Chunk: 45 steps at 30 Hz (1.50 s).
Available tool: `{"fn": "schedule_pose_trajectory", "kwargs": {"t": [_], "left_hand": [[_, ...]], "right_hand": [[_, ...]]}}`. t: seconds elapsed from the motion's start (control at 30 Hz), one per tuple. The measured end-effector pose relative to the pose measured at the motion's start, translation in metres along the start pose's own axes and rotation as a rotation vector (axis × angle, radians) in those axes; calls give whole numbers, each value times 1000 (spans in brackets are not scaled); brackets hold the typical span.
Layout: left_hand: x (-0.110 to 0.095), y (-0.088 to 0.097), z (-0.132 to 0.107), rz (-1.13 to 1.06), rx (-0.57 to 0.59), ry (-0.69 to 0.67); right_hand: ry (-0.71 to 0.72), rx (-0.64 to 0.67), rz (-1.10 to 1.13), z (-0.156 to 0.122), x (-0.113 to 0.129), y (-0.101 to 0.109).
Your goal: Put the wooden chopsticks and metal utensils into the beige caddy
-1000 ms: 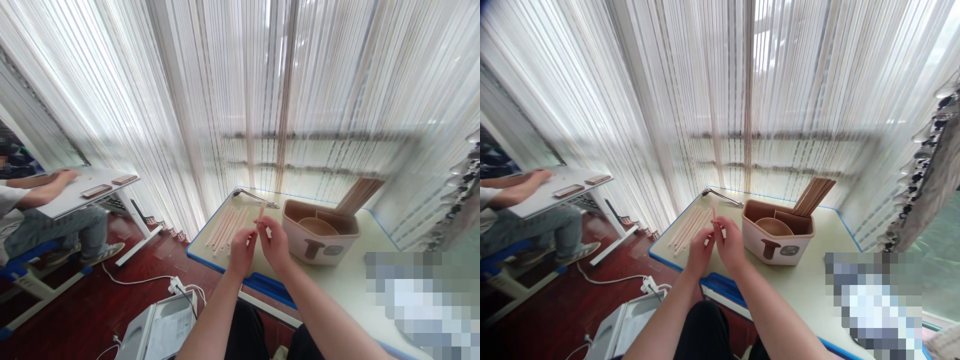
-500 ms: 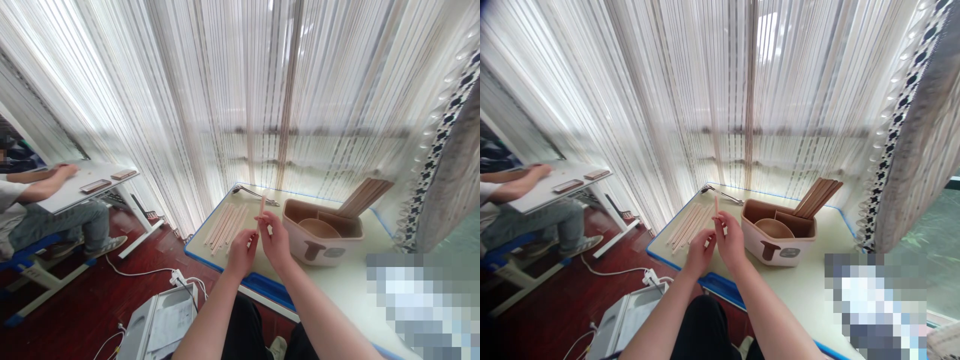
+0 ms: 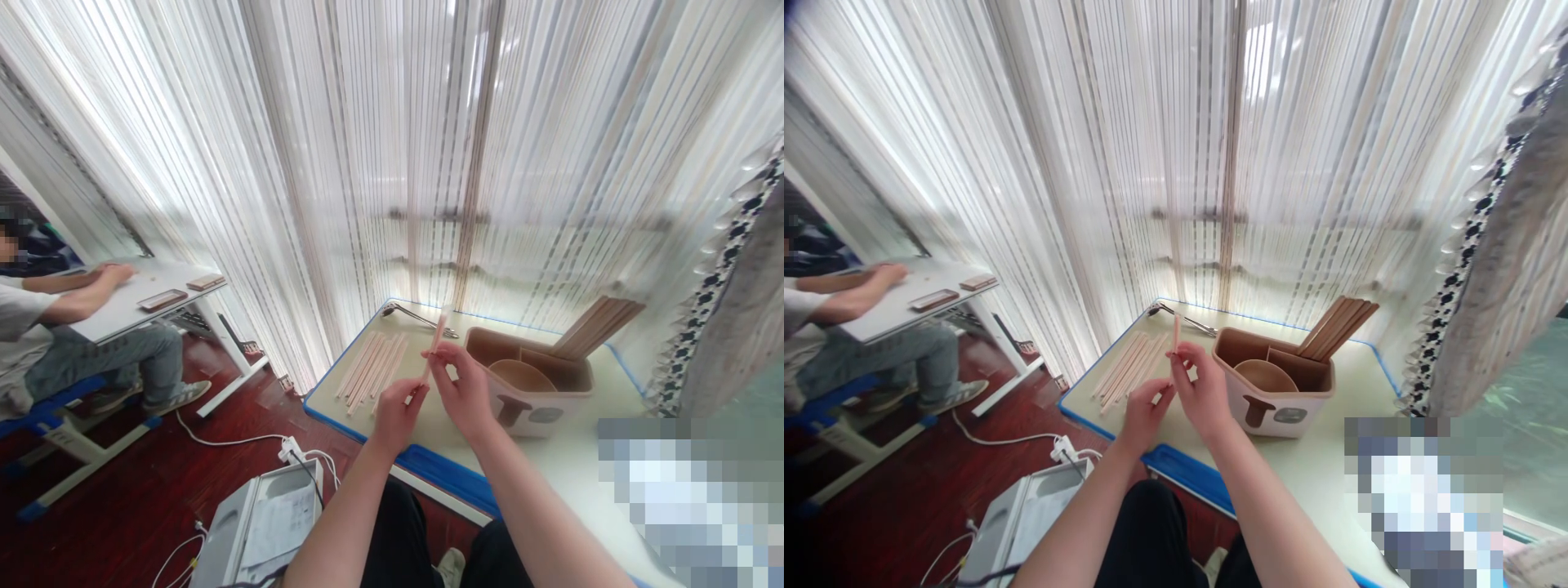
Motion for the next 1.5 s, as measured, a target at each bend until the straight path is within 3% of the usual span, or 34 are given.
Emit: {"fn": "schedule_pose_trajectory", "kwargs": {"t": [0.13,0.3,0.4,0.53,0.7,0.93,1.17,1.3,1.4,1.5], "left_hand": [[-29,2,15,-57,-20,-40],[-84,-5,48,-135,36,-197],[-106,-19,58,-146,91,-247],[-115,-40,56,-80,160,-300],[-113,-54,51,36,196,-341],[-113,-53,47,-66,243,-284],[-112,-52,48,63,290,-334],[-115,-48,46,31,326,-309],[-112,-48,45,39,258,-334],[-106,-50,46,94,149,-363]], "right_hand": [[40,136,-21,42,24,34],[90,53,-79,89,44,85],[86,38,-133,96,42,110],[77,28,-221,87,33,130],[40,79,-312,70,22,134],[-55,147,-279,41,12,131],[4,-15,-268,44,24,128],[-34,45,-235,45,18,119],[-75,94,-178,41,14,114],[-84,32,-128,39,15,113]]}}
Point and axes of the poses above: each hand's wrist, its own z-axis towards the middle knuckle, its own y-axis out of the back of the hand, x = y × z, the point moved 1 cm from there along z, towards the middle knuckle, and after that the axes turned 14 degrees about y, right-handed, at the moved point
